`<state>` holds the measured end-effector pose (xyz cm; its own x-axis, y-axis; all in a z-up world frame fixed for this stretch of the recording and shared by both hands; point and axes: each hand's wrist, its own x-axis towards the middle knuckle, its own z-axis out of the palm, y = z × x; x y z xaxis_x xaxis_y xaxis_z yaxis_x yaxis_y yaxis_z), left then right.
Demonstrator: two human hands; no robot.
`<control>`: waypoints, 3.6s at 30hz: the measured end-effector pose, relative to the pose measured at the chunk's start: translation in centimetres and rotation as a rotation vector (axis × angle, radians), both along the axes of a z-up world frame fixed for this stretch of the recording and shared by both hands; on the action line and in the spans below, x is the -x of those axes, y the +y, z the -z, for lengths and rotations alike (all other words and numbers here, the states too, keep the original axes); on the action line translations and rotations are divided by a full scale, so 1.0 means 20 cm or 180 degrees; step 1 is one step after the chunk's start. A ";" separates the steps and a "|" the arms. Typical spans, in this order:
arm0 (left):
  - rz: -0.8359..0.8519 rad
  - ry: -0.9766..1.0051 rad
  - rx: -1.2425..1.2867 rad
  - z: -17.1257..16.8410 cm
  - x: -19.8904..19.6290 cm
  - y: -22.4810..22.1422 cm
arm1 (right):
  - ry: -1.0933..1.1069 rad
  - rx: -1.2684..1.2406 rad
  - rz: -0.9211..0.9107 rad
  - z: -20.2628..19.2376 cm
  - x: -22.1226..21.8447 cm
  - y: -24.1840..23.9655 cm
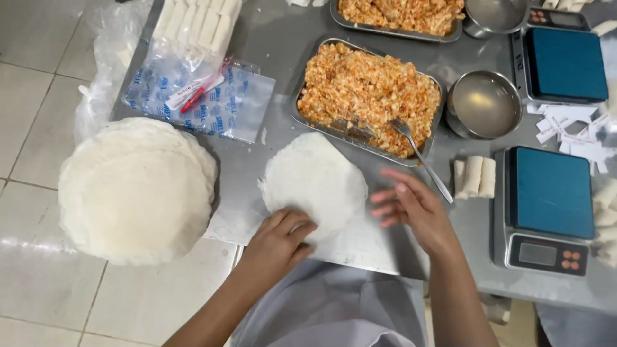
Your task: Assembling spring rolls by placing filling on wrappers and rolling them into cylinders.
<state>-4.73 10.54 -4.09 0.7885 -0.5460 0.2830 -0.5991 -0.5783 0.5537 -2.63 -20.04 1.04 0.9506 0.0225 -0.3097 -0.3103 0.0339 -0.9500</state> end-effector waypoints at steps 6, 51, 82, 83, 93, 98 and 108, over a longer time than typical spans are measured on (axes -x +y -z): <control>-0.0009 0.0794 0.1079 0.03 -0.04 -0.35 | 0.1525 -0.0170 0.0226 0.19 0.36 -0.05; -0.0133 0.3865 0.1147 -0.05 0.06 -0.77 | 0.0320 0.0833 0.1041 0.29 0.61 -0.05; -0.0001 0.2383 0.0482 0.09 0.06 -0.71 | 0.0699 0.2198 0.0146 0.20 0.48 -0.08; 0.0087 0.2593 0.0443 0.06 0.07 -0.72 | 0.0820 0.2480 -0.0009 0.19 0.48 -0.07; -0.0990 0.1729 0.0550 0.06 -0.09 -0.65 | 0.0770 0.2154 0.0216 0.20 0.50 -0.09; 0.0452 0.1678 -0.0889 -0.07 0.00 -0.76 | 0.0176 0.2930 -0.0369 0.22 0.44 -0.11; 0.0260 0.0968 -0.0396 0.15 0.00 -0.85 | 0.0974 0.1126 0.0395 0.20 0.46 -0.19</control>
<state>-4.76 -6.49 -7.06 0.7788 -0.6265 -0.0314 -0.4645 -0.6096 0.6424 -11.89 -23.82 -2.96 0.8034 -0.2425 -0.5438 -0.5915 -0.2204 -0.7756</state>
